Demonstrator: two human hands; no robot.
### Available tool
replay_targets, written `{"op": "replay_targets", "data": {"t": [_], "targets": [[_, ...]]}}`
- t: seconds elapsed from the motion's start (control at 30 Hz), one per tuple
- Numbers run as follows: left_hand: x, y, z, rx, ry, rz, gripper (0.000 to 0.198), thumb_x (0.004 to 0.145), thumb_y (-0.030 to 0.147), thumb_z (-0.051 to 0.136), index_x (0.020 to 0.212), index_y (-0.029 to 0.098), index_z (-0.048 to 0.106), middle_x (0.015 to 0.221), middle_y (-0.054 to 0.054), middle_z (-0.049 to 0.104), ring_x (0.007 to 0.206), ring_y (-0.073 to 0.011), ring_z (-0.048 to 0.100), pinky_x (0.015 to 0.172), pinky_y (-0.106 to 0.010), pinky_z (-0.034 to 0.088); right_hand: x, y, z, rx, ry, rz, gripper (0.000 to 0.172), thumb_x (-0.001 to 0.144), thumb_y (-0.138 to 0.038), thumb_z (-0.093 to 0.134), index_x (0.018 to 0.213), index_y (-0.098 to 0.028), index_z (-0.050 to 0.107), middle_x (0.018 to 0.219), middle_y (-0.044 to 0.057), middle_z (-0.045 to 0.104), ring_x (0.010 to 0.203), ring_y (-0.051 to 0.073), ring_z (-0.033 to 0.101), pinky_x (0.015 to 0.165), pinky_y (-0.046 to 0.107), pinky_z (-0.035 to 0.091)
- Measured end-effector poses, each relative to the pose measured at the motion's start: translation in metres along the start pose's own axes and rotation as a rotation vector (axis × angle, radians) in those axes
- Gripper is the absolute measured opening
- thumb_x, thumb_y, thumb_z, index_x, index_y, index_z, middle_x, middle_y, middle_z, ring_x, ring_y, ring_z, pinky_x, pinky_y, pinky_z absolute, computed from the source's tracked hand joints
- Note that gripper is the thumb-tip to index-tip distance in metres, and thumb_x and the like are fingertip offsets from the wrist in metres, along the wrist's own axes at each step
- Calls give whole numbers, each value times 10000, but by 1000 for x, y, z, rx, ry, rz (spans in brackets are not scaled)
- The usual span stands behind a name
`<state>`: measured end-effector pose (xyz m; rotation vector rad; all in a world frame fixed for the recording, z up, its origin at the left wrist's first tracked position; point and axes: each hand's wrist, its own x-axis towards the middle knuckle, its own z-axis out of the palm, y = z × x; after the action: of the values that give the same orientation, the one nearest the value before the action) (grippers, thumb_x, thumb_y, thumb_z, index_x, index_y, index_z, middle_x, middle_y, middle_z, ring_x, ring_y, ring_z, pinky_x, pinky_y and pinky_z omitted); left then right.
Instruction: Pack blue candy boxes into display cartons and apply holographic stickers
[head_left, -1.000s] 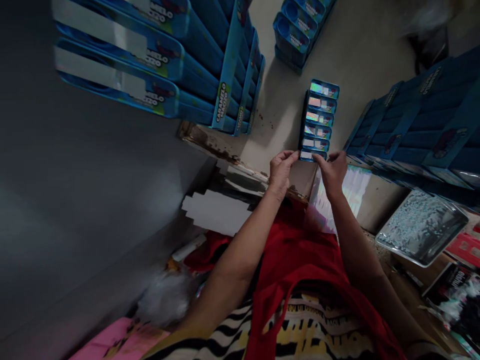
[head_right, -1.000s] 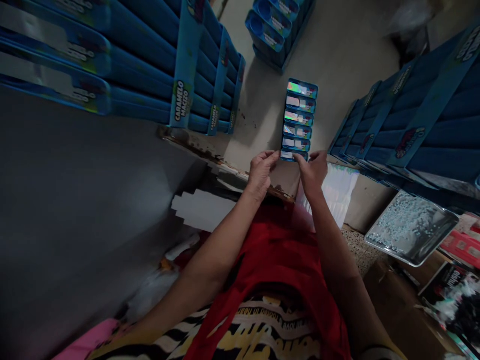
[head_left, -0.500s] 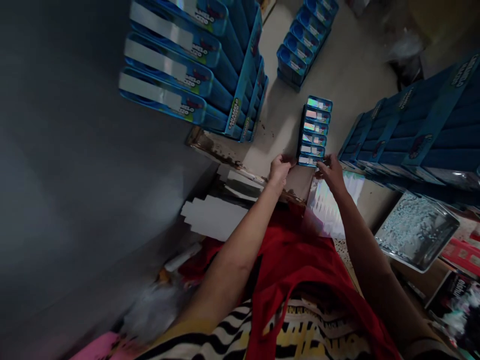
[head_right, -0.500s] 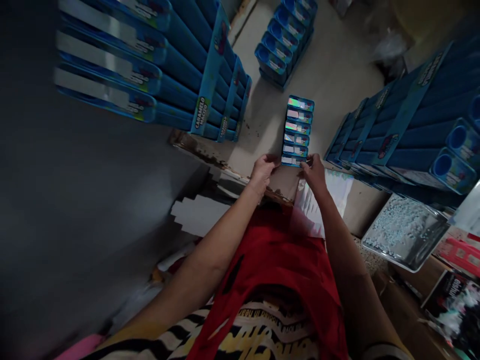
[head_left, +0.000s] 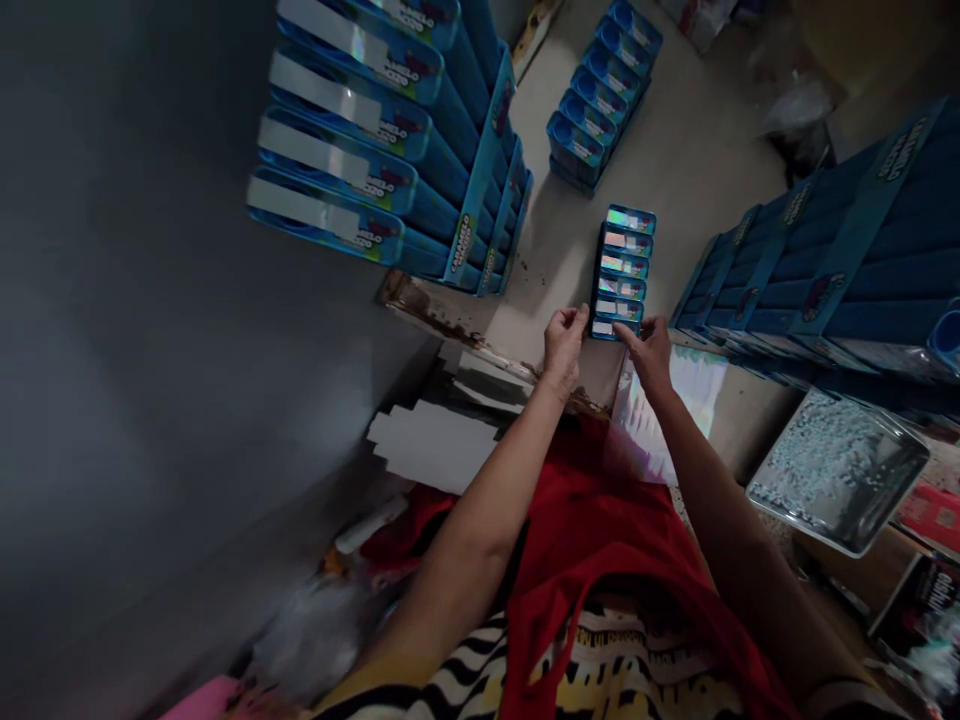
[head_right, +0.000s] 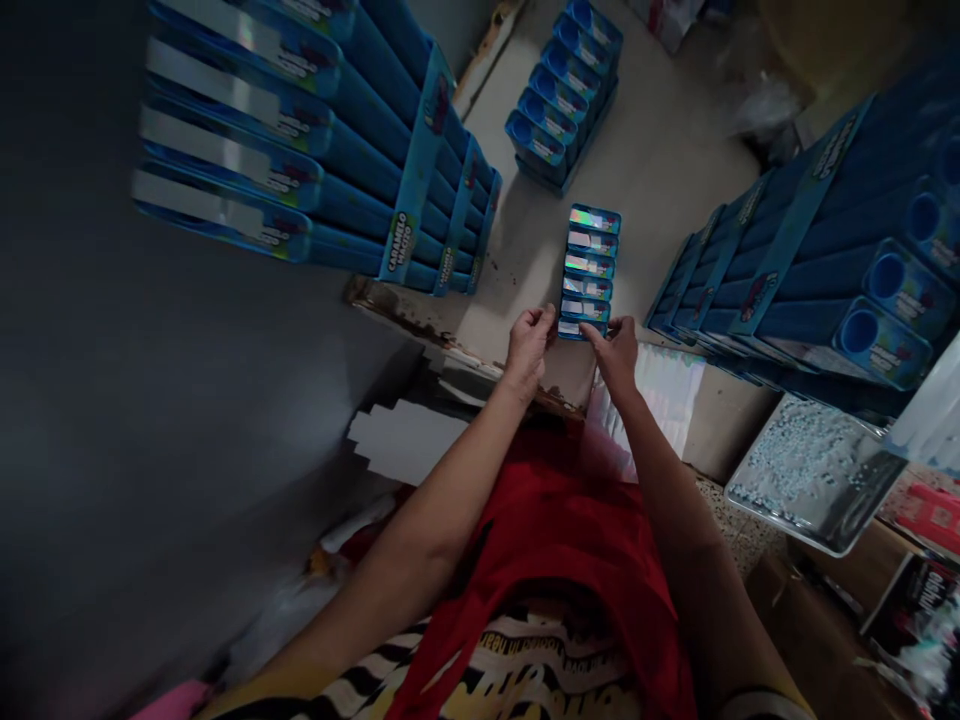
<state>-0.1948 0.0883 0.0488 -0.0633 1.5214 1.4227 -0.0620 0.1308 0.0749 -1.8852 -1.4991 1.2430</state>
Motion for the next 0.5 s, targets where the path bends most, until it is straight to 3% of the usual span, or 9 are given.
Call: {"op": "replay_targets", "data": {"t": [0.17, 0.33, 0.4, 0.5], "targets": [[2, -12, 13, 73, 12, 78, 226, 959, 397, 754, 974, 212, 625, 951, -10, 702, 887, -135, 645, 838, -212, 486, -6, 0, 6, -17, 22, -41, 483, 811, -610, 724, 953, -275, 407, 812, -86, 475, 740, 138, 470, 730, 266, 382], [22, -2, 0, 279, 48, 95, 176, 935, 307, 754, 845, 206, 642, 811, 10, 657, 812, -152, 602, 806, -211, 464, 8, -1, -19, -71, -153, 42, 550, 772, -711, 723, 959, -260, 470, 760, -69, 539, 739, 169, 534, 740, 295, 413], [28, 5, -8, 292, 76, 139, 202, 945, 367, 743, 851, 201, 681, 822, -6, 674, 868, -167, 621, 852, -218, 469, 21, -1, -27, 21, -127, 45, 612, 776, -769, 688, 1039, -237, 539, 874, -7, 646, 855, 198, 614, 808, 320, 472], [27, 10, -11, 215, 26, 191, 359, 895, 551, 784, 962, 200, 749, 987, -62, 756, 1043, -208, 677, 961, -258, 488, 41, -4, -23, 305, -101, 47, 720, 833, -848, 558, 1232, -250, 598, 1296, 96, 702, 1207, 235, 648, 993, 388, 519]]}}
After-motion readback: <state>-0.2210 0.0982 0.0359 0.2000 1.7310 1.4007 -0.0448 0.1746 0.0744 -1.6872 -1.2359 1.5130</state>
